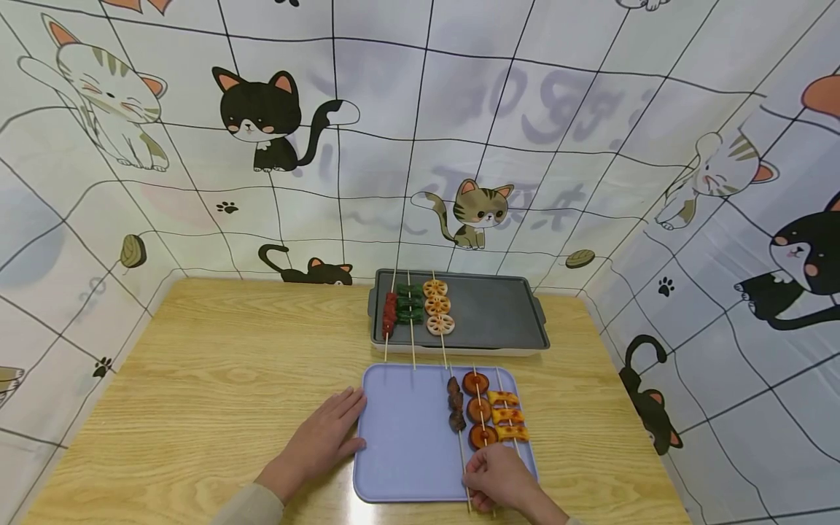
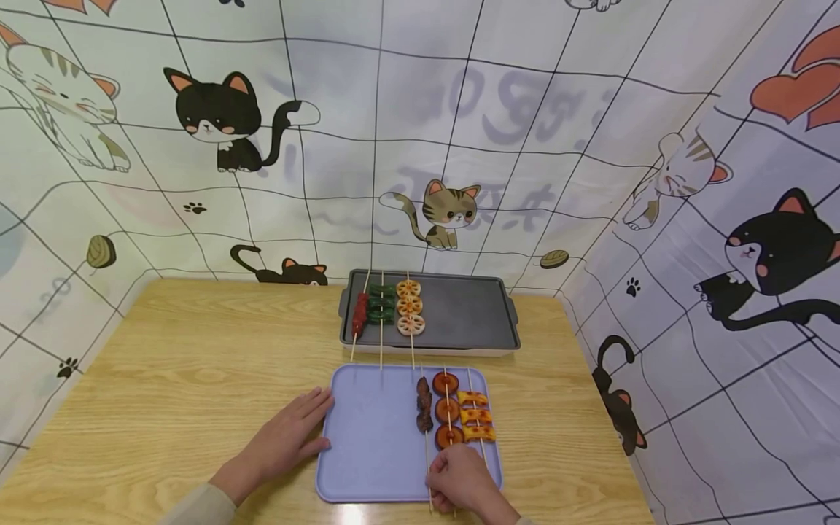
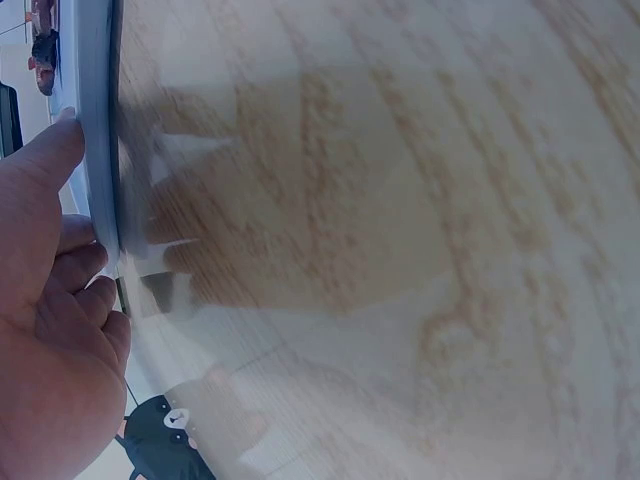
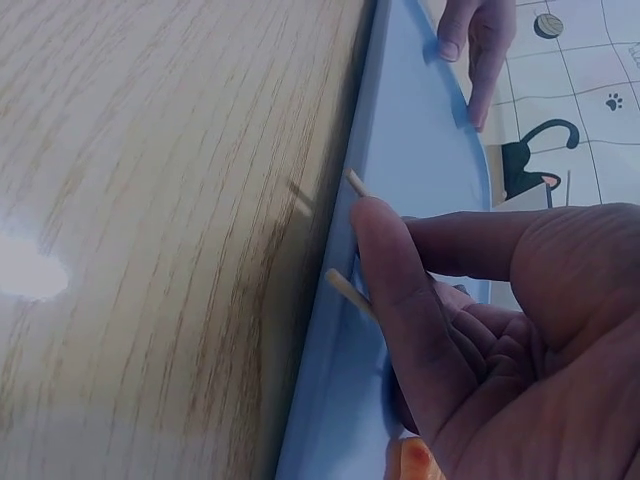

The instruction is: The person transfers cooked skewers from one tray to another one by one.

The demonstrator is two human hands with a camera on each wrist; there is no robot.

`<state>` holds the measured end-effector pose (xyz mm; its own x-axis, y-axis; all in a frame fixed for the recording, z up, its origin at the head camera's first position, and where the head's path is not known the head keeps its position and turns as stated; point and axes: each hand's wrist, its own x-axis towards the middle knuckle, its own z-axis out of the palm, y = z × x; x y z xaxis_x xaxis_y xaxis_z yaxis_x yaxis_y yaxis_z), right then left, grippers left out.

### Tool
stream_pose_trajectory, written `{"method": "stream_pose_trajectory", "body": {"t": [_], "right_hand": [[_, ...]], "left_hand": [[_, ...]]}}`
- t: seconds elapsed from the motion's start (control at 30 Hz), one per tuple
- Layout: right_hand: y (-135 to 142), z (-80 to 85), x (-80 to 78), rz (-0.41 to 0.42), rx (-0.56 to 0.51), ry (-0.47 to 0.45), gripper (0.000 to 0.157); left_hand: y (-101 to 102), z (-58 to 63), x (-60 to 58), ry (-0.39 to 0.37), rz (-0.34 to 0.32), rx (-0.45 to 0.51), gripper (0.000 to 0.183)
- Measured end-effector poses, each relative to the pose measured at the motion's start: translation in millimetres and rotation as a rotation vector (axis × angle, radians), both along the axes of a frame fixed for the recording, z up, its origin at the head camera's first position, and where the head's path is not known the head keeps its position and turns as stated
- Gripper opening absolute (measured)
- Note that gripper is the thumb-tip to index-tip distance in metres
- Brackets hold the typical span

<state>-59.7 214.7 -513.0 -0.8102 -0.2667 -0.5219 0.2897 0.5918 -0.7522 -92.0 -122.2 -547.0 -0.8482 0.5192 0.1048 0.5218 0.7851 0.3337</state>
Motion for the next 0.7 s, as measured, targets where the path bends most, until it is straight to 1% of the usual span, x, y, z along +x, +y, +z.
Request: {"method": "stream_pose_trajectory", "body": {"t": [0.23,0.43,0.7], "right_hand": [[0.4,2.3,-0.3,0.03,0.02,0.022,0.01],[4.1,9.5,-2.5,0.039,-0.008,0.016,0.011],[10.4,19.3,-15.6,0.046,-0.024,0.015,0.014]], "left_hand": [[0.4,0.8,0.4,-0.007,0.0,0.005,0.066],[0.6,0.2,0.3,-0.004,-0.001,0.008,0.066],[0.3,-0.4,0.0,-0.012,0.002,0.006,0.066]]}}
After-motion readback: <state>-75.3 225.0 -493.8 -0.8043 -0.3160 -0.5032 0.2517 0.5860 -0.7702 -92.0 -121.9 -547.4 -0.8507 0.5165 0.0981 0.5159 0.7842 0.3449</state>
